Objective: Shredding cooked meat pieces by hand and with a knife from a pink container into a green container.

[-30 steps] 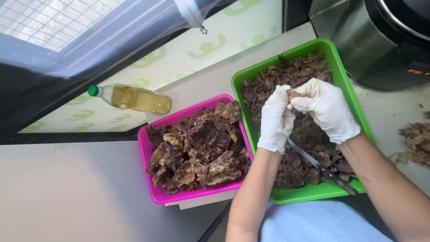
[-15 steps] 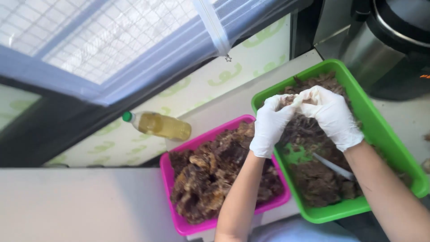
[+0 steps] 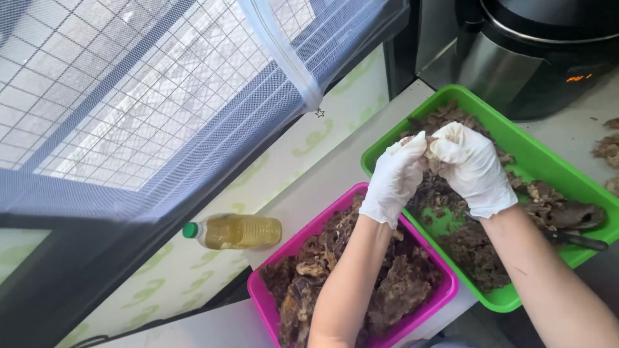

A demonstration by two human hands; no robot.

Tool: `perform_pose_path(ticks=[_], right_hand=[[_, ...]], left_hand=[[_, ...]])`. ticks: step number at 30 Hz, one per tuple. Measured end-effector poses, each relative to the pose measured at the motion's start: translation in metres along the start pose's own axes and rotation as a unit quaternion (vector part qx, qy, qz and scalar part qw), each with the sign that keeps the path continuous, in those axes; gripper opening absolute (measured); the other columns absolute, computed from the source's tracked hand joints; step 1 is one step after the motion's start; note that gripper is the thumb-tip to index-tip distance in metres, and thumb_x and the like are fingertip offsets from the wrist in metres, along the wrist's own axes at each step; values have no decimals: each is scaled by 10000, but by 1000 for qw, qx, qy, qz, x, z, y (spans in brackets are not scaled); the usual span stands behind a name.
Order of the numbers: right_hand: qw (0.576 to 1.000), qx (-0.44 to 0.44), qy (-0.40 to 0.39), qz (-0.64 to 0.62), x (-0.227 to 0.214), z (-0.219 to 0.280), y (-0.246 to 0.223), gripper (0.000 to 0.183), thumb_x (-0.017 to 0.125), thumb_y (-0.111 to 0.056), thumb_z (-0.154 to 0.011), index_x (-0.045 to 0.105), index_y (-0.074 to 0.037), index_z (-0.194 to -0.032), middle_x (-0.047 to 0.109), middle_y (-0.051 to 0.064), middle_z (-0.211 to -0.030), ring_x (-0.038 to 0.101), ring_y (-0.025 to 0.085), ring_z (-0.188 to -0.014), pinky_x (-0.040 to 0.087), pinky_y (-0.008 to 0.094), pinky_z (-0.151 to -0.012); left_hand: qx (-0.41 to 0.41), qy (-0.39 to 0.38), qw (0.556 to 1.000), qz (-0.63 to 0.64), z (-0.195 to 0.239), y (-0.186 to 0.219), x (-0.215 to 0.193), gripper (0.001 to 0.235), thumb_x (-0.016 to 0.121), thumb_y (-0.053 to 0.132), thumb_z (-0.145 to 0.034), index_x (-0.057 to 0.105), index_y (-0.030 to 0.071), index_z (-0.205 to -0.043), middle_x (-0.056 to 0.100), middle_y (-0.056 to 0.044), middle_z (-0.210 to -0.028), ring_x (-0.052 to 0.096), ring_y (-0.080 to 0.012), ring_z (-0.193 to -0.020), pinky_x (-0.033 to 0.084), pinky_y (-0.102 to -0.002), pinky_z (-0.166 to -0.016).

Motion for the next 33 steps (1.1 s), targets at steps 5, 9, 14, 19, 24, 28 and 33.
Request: perform_pose_path(ticks=[5,9,14,19,24,28,33], right_hand=[[979,33,-48,-197,20,-11,-1,91,705,-68,-999,647,-12,-1042,711,77,-1015,668,152,-904,553,297,-851],[998,58,1,-29,32,-8,-26,145,701,-65,-948,670,-14,-1081,732,65,-1047,681,121,-946,551,266,-866],[970,-40,52,236,10,3,-31,149,752,-44,-933,691,8,-1058,726,40,-980,659,89,-877,565,241,-788],[876,-189,109,430,35,22,-69,137,777,-32,-940,689,10,-1035,715,75,-966,659,113,-845,555,260,-754],[852,-235,154,443,37,23,-77,126,788,-7,-954,692,14,-1033,707,92,-961,648,130,-840,536,273,-745],[967,-96,148,181,8,8,-40,78,698,76,-927,687,22,-984,714,63,-928,646,104,-788,533,247,-698],[980,-68,146,113,6,-1,-29,119,658,132,-901,688,36,-965,726,72,-933,670,96,-808,546,230,-732]], left_hand=[[5,3,999,38,-12,8,-6,275,765,97,-910,687,19,-1163,696,-22,-1056,624,-107,-939,486,-244,-836],[3,4,1000,-9,-7,33,5,277,763,148,-900,688,5,-1125,719,-38,-1031,660,-110,-930,518,-239,-863],[39,31,953,-298,-7,41,-2,257,818,129,-900,672,-13,-1057,708,-26,-947,647,-73,-844,555,-233,-781],[87,7,943,-321,-4,41,8,253,822,90,-849,677,14,-1042,706,-26,-956,639,-71,-840,548,-231,-748],[104,-9,947,-303,1,37,13,220,814,86,-857,715,0,-1032,715,-36,-963,643,-79,-850,550,-224,-757],[43,16,974,-222,11,24,13,204,806,102,-876,698,-6,-1013,704,-30,-917,622,-85,-784,504,-222,-698],[27,-25,995,-88,12,10,5,188,790,89,-871,686,-3,-999,690,-16,-891,616,-79,-761,496,-226,-711]])
Point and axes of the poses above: each hand's wrist, its own z-axis away from the middle knuckle, its own x-axis out of the palm, y = z × x, the point moved 10 cm from there along -z, towards the middle knuckle
